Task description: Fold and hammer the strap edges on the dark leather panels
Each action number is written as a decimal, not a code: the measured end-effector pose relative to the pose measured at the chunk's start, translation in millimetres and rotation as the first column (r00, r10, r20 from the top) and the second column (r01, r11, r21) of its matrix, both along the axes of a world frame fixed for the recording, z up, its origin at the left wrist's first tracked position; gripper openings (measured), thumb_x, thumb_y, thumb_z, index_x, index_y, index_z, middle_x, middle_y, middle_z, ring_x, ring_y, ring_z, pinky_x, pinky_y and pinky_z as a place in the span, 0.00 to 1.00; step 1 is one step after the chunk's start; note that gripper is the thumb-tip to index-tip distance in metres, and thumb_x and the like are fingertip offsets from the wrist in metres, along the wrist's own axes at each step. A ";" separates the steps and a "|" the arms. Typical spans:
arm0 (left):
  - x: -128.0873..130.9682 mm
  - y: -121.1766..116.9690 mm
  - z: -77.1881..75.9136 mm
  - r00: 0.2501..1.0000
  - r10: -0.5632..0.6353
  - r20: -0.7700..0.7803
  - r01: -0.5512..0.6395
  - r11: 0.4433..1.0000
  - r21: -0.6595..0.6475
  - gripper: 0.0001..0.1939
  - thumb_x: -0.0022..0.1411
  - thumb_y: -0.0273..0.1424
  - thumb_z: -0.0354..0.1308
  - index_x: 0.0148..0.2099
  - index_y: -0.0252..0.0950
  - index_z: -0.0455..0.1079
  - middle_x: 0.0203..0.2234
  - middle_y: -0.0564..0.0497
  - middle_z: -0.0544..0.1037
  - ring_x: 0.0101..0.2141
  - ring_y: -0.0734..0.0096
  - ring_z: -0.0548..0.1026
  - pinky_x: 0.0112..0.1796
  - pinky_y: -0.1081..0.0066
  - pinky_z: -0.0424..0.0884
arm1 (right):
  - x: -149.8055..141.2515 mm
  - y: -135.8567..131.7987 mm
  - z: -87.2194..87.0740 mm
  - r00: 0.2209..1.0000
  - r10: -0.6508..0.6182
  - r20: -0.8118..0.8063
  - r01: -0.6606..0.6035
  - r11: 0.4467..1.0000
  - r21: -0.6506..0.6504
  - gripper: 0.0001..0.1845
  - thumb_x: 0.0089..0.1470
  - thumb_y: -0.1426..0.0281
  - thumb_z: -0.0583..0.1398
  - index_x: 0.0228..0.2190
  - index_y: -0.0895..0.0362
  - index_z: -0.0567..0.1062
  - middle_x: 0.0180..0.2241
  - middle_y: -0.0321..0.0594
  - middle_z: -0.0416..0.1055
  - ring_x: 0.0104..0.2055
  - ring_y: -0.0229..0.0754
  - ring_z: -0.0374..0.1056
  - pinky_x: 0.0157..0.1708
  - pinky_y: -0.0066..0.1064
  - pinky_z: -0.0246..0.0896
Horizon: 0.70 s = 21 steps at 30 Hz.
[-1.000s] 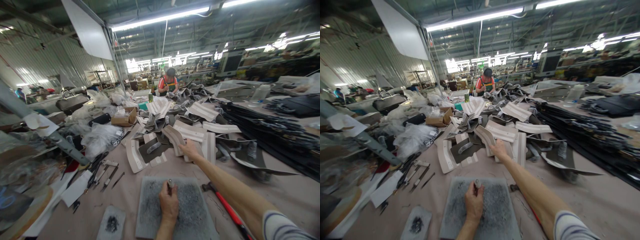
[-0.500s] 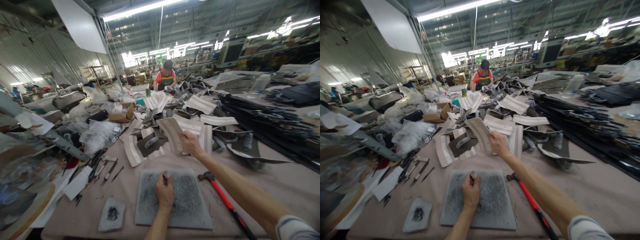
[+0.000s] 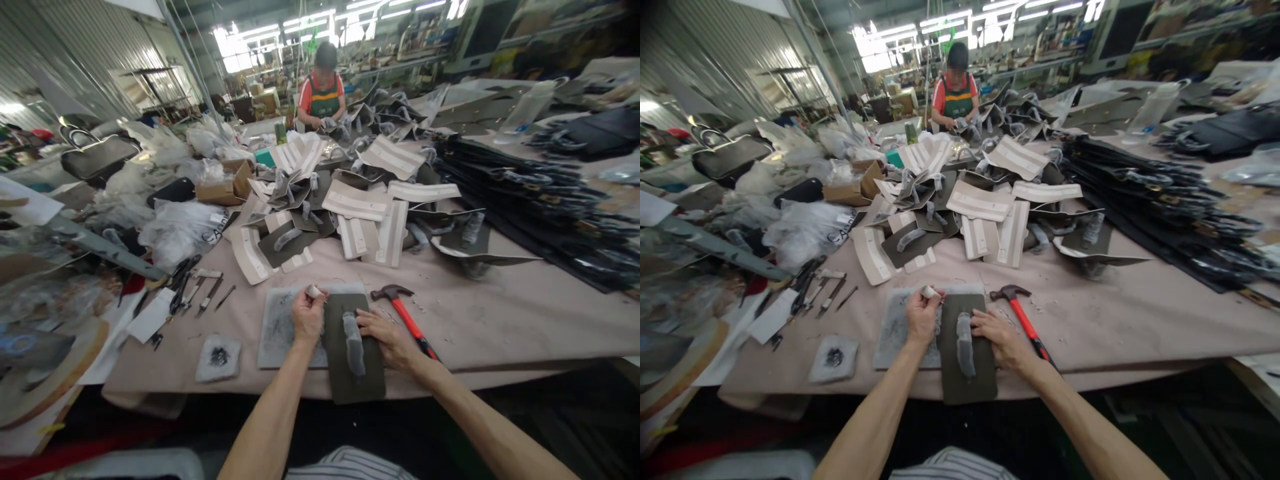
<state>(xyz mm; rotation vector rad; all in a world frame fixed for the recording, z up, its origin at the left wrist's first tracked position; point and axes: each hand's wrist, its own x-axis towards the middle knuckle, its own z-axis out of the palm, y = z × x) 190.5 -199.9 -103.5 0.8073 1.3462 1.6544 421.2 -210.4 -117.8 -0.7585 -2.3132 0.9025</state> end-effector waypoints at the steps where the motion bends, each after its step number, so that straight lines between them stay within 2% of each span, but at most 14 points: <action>1: 2.9 3.4 1.0 0.999 -0.048 -0.003 0.048 0.999 0.002 0.18 0.55 0.40 0.67 0.43 0.34 0.71 0.34 0.47 0.82 0.36 0.65 0.81 0.45 0.64 0.76 | -2.3 3.3 5.7 0.999 0.013 0.034 -0.013 1.000 -0.004 0.22 0.59 0.78 0.50 0.46 0.51 0.78 0.56 0.44 0.73 0.67 0.46 0.58 0.67 0.58 0.44; 5: 12.0 15.5 1.9 0.971 -0.232 -0.064 0.231 0.973 -0.012 0.16 0.56 0.38 0.67 0.42 0.34 0.72 0.35 0.45 0.82 0.37 0.65 0.81 0.44 0.65 0.76 | -11.2 10.3 22.0 0.992 0.068 0.105 -0.065 0.998 -0.024 0.22 0.55 0.78 0.53 0.47 0.51 0.78 0.57 0.43 0.72 0.67 0.46 0.57 0.69 0.59 0.34; 8: 11.7 18.4 0.6 0.949 -0.298 -0.099 0.298 0.954 -0.008 0.12 0.56 0.35 0.66 0.39 0.34 0.72 0.34 0.46 0.82 0.36 0.66 0.80 0.43 0.66 0.76 | -12.5 11.6 21.3 0.993 0.065 0.098 -0.062 0.998 -0.034 0.26 0.52 0.80 0.51 0.47 0.50 0.78 0.55 0.40 0.74 0.67 0.46 0.57 0.68 0.60 0.33; 10: 8.8 17.5 0.1 0.945 -0.311 -0.098 0.313 0.950 0.001 0.11 0.57 0.34 0.66 0.39 0.34 0.72 0.34 0.46 0.82 0.36 0.66 0.80 0.43 0.65 0.75 | -7.9 10.8 16.5 0.997 -0.049 0.053 0.049 0.999 0.001 0.26 0.52 0.80 0.50 0.47 0.51 0.78 0.54 0.41 0.75 0.66 0.47 0.59 0.68 0.61 0.38; 11: 7.2 16.7 0.1 0.944 -0.317 -0.096 0.318 0.948 0.001 0.10 0.57 0.34 0.65 0.39 0.34 0.72 0.34 0.46 0.82 0.36 0.66 0.80 0.43 0.65 0.75 | -3.3 9.9 13.6 0.987 -0.160 0.019 0.160 0.987 0.030 0.25 0.53 0.79 0.51 0.46 0.52 0.78 0.53 0.42 0.75 0.64 0.47 0.62 0.67 0.60 0.43; 12: 5.8 15.9 0.2 0.942 -0.322 -0.095 0.323 0.946 -0.003 0.10 0.58 0.33 0.65 0.39 0.34 0.72 0.33 0.46 0.82 0.36 0.66 0.80 0.43 0.66 0.75 | 2.7 8.5 10.7 0.955 -0.295 -0.013 0.295 0.954 0.058 0.22 0.54 0.77 0.51 0.45 0.53 0.78 0.52 0.44 0.76 0.62 0.48 0.64 0.65 0.58 0.48; 14: 4.3 14.7 0.8 0.938 -0.328 -0.107 0.329 0.944 -0.014 0.09 0.58 0.33 0.64 0.39 0.33 0.73 0.34 0.46 0.82 0.36 0.65 0.80 0.43 0.66 0.75 | 18.6 4.4 5.1 0.829 -0.558 -0.034 0.558 0.822 0.113 0.18 0.56 0.73 0.52 0.43 0.55 0.78 0.50 0.48 0.76 0.56 0.50 0.69 0.60 0.53 0.58; 16: 4.6 14.2 1.6 0.935 -0.327 -0.135 0.327 0.945 -0.025 0.08 0.59 0.33 0.63 0.39 0.33 0.73 0.34 0.46 0.82 0.37 0.65 0.80 0.42 0.67 0.75 | 36.7 -1.5 0.4 0.690 -0.722 0.053 0.704 0.686 0.182 0.17 0.57 0.69 0.52 0.43 0.57 0.77 0.48 0.52 0.76 0.51 0.53 0.70 0.55 0.51 0.63; 17: 5.2 14.2 2.0 0.932 -0.328 -0.152 0.327 0.945 -0.030 0.08 0.59 0.33 0.63 0.39 0.33 0.74 0.34 0.46 0.82 0.37 0.66 0.80 0.42 0.68 0.74 | 45.1 -5.2 -1.7 0.636 -0.761 0.125 0.734 0.647 0.206 0.18 0.58 0.67 0.53 0.45 0.58 0.76 0.46 0.53 0.75 0.49 0.53 0.70 0.53 0.50 0.64; 19: 6.7 14.5 2.2 0.926 -0.330 -0.181 0.329 0.944 -0.040 0.08 0.60 0.33 0.63 0.39 0.33 0.74 0.33 0.47 0.81 0.37 0.67 0.79 0.42 0.68 0.74 | 57.9 -13.0 -4.8 0.570 -0.775 0.274 0.750 0.626 0.213 0.21 0.57 0.63 0.54 0.48 0.61 0.74 0.43 0.54 0.75 0.43 0.54 0.71 0.47 0.47 0.66; 21: 7.9 15.0 1.6 0.924 -0.332 -0.191 0.329 0.943 -0.046 0.07 0.59 0.32 0.63 0.39 0.34 0.74 0.33 0.47 0.81 0.36 0.67 0.79 0.43 0.68 0.74 | 64.0 -20.0 -6.5 0.548 -0.736 0.397 0.737 0.649 0.187 0.24 0.57 0.60 0.55 0.49 0.62 0.73 0.40 0.53 0.74 0.40 0.54 0.71 0.43 0.45 0.67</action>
